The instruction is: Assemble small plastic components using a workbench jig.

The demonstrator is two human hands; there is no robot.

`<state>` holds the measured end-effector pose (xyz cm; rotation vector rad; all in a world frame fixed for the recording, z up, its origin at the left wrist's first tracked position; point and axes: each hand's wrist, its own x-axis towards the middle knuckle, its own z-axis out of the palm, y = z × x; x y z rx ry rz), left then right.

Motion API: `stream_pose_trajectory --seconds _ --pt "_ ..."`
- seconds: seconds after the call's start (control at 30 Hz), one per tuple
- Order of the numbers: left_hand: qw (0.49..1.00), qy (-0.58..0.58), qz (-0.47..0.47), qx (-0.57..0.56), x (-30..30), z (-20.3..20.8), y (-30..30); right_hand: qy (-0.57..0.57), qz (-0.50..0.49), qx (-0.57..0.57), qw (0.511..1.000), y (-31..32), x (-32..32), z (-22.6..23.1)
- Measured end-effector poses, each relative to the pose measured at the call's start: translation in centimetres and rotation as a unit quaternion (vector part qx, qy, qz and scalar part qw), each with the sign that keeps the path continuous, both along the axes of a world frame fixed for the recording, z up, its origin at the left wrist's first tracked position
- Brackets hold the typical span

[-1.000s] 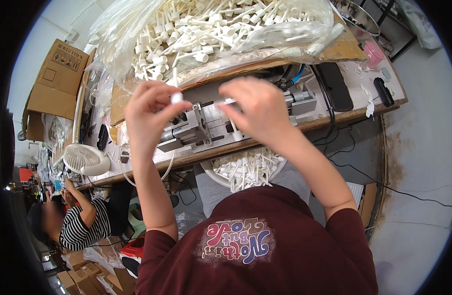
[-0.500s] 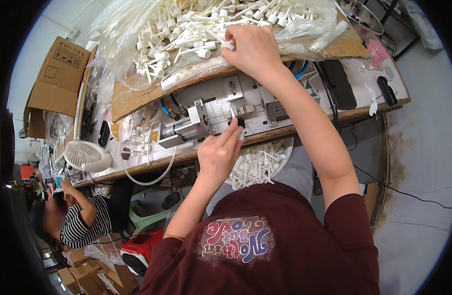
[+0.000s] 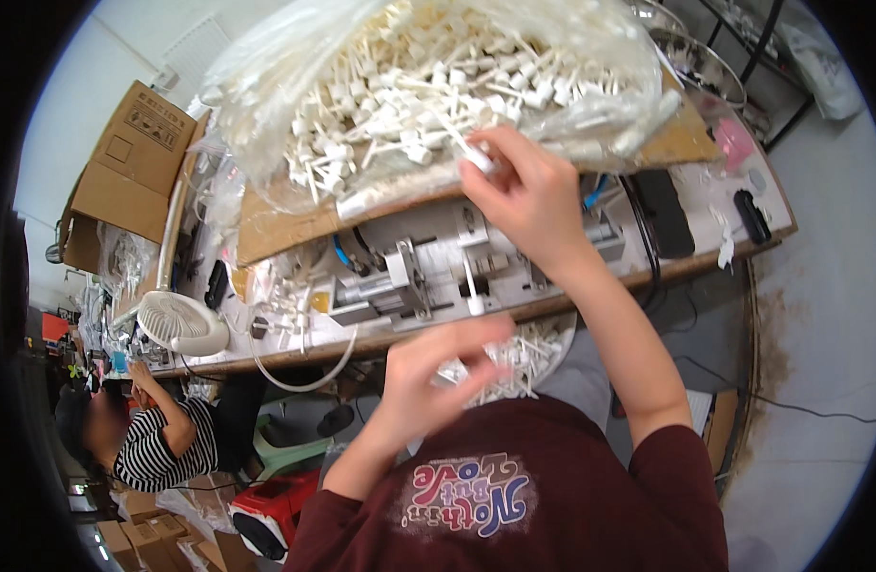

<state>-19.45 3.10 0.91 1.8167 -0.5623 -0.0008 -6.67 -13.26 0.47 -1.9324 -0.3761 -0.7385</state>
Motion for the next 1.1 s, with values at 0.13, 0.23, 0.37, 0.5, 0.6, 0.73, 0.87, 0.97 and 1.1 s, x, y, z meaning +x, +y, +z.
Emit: stream_pose_trajectory --seconds 0.13,0.23,0.37,0.5,0.6,0.73,0.87,0.97,1.1 --pt "0.843 0.048 -0.331 -0.421 -1.8 6.1 -0.6 -0.019 0.008 0.002 1.0 -0.2 -4.2 -0.6" --pt "0.713 0.11 -0.43 -0.543 -4.4 5.9 -2.8 0.032 0.04 0.016 0.999 -0.4 -6.8 -2.6" --pt "0.671 0.193 -0.51 -0.502 -4.4 4.9 -1.7 0.11 0.066 -0.024 0.991 -0.7 -9.2 -4.6" --pt "0.657 0.191 -0.479 -0.55 -5.5 4.2 -2.7 0.045 0.072 -0.186 0.979 -0.7 -10.8 -7.2" --pt "0.619 0.31 -0.449 -0.565 -7.3 5.3 -2.3 -0.023 0.095 -0.261 0.96 -0.2 -10.7 -7.9" --pt "0.615 0.17 -0.551 -0.538 -4.6 2.7 -2.5 -0.037 0.089 -0.336 0.937 0.6 -10.3 -8.8" --pt "0.662 0.148 -0.43 -0.596 -6.6 3.7 -4.0 -0.056 0.057 -0.353 0.932 1.0 -9.7 -9.8" --pt "0.659 0.208 -0.475 -0.545 -5.2 4.6 -2.3 -0.054 0.057 -0.347 0.935 1.0 -9.1 -9.6" --pt "0.674 0.166 -0.494 -0.523 -4.3 3.4 -1.3 -0.031 0.047 -0.378 0.924 1.2 -9.2 -9.3"
